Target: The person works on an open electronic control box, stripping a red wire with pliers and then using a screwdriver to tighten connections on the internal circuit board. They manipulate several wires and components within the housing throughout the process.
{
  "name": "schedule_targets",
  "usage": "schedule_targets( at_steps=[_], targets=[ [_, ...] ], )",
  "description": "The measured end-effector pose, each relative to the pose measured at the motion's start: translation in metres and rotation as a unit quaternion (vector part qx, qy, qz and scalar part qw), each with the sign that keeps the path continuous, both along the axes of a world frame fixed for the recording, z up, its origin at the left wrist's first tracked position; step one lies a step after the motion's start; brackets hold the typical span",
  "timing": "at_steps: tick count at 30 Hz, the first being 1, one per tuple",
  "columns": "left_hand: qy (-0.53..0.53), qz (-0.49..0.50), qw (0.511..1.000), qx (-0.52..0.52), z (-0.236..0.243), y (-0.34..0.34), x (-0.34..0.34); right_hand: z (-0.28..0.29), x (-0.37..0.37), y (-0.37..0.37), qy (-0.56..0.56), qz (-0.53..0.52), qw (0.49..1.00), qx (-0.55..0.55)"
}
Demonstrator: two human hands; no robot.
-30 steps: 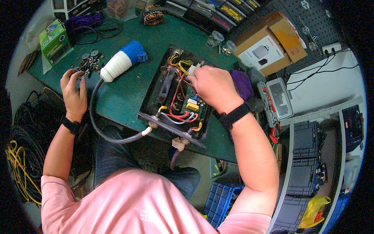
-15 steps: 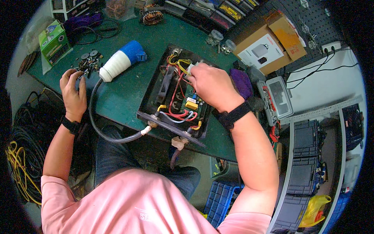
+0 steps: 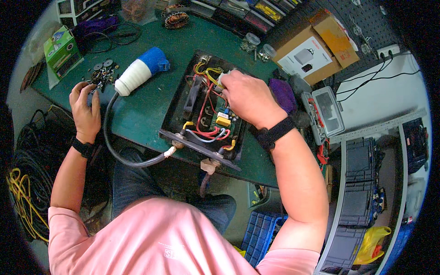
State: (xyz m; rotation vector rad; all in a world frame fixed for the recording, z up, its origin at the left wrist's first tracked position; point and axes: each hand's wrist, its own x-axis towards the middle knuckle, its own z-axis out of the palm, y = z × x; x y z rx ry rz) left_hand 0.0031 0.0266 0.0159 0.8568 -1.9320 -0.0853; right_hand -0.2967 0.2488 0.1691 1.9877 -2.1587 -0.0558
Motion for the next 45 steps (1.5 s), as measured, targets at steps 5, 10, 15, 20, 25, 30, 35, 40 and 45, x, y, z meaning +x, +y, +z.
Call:
schedule_targets(
  at_steps=[5, 10, 15, 20, 25, 30, 35, 40, 45],
  targets=[
    [-0.003, 0.0, 1.0, -0.005, 0.0, 0.0, 0.0, 0.002, 0.004, -0.001, 0.016, -0.013, 1.0, -0.001],
    [-0.001, 0.0, 1.0, 0.001, 0.0, 0.0, -0.001, 0.0, 0.003, -0.001, 0.039, -0.054, 0.997, 0.033],
    [-0.006, -0.001, 1.0, 0.008, 0.0, 0.0, 0.0, 0.001, 0.002, -0.001, 0.011, -0.01, 1.0, 0.013],
    [-0.006, -0.002, 1.0, 0.01, -0.001, 0.0, 0.0, 0.003, -0.001, -0.002, -0.021, 0.006, 1.0, 0.008],
    [-0.008, 0.001, 1.0, 0.009, -0.003, -0.001, 0.002, 0.004, 0.008, -0.004, 0.019, -0.042, 0.999, 0.025],
    [-0.008, -0.001, 1.0, 0.007, -0.001, -0.001, 0.0, 0.0, 0.005, -0.004, 0.033, -0.1, 0.993, 0.053],
    [-0.008, -0.001, 1.0, 0.004, 0.0, 0.0, 0.0, -0.004, 0.002, -0.001, 0.003, -0.011, 0.999, -0.035],
    [-0.008, -0.001, 1.0, 0.007, -0.002, -0.001, 0.001, 0.004, 0.006, -0.005, 0.021, -0.089, 0.994, 0.054],
    [-0.01, -0.004, 1.0, 0.009, -0.001, -0.001, 0.001, -0.004, -0.004, -0.001, -0.02, 0.002, 0.999, -0.033]
  ],
)
